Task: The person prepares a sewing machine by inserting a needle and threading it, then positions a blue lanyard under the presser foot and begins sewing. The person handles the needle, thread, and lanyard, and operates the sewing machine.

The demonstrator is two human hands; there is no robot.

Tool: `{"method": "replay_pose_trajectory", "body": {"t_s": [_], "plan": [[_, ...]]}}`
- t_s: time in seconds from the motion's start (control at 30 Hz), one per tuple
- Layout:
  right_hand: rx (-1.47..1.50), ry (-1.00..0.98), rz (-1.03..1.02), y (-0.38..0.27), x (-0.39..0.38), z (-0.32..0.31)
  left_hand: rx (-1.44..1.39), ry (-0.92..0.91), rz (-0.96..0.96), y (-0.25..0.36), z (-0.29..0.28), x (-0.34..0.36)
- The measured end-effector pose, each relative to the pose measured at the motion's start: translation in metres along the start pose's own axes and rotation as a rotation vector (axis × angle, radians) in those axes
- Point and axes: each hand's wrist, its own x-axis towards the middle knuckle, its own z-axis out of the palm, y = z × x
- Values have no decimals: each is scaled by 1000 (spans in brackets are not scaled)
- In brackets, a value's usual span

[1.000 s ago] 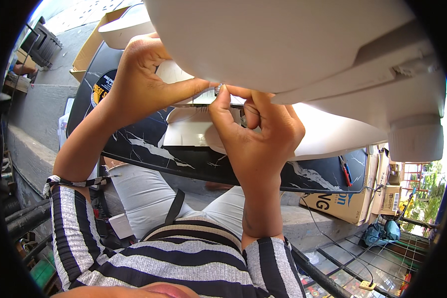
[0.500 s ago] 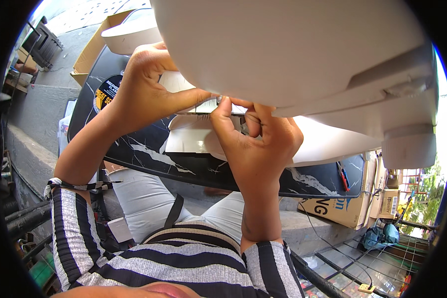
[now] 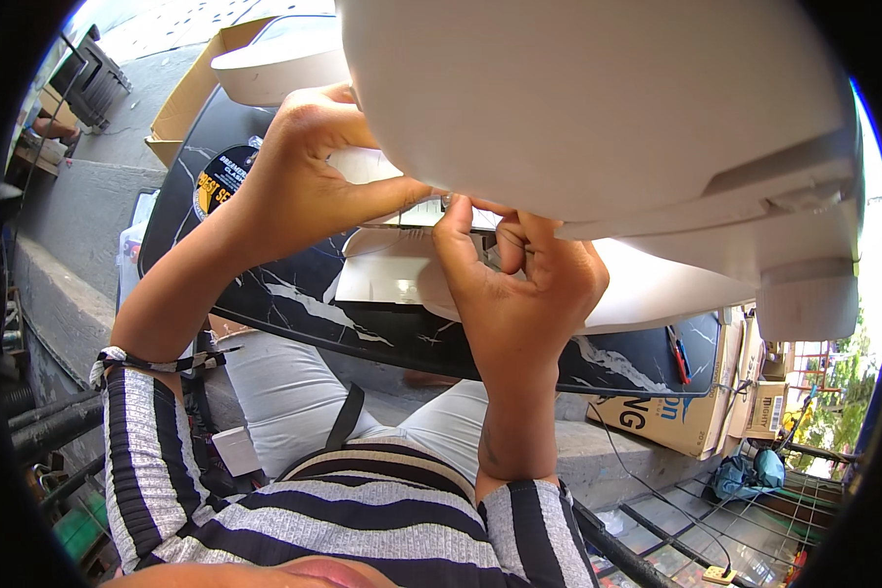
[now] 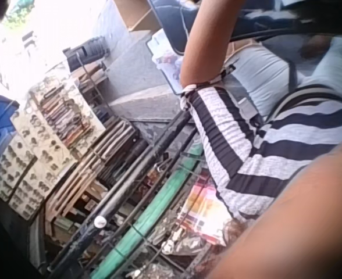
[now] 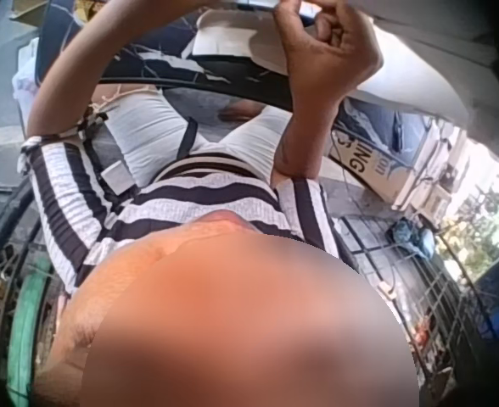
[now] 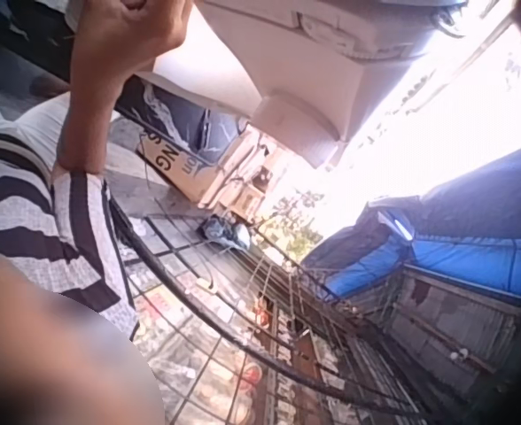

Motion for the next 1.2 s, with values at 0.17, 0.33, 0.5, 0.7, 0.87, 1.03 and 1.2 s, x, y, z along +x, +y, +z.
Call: {"method": "replay_pose_trajectory", "body": {"t_s": [0.17, 0.33, 0.5, 0.7, 0.87, 1.03, 1.2], "plan": [[7, -29, 19, -1, 0, -2, 61, -22, 12, 2, -1, 1], [30, -44, 46, -2, 2, -4, 95, -15, -12, 8, 1, 1], [56, -92, 84, -4, 2, -7, 105, 75, 90, 11, 8, 2], [64, -109, 71, -6, 4, -12, 169, 74, 83, 15, 13, -1], [59, -161, 80, -9, 7, -17, 293, 1, 27, 17, 12, -9], [81, -215, 109, -9, 7, -20, 292, -6, -9, 16, 12, -13], [139, -214, -51, -3, 3, -26, 314, 142, 56, 24, 17, -22]]}}
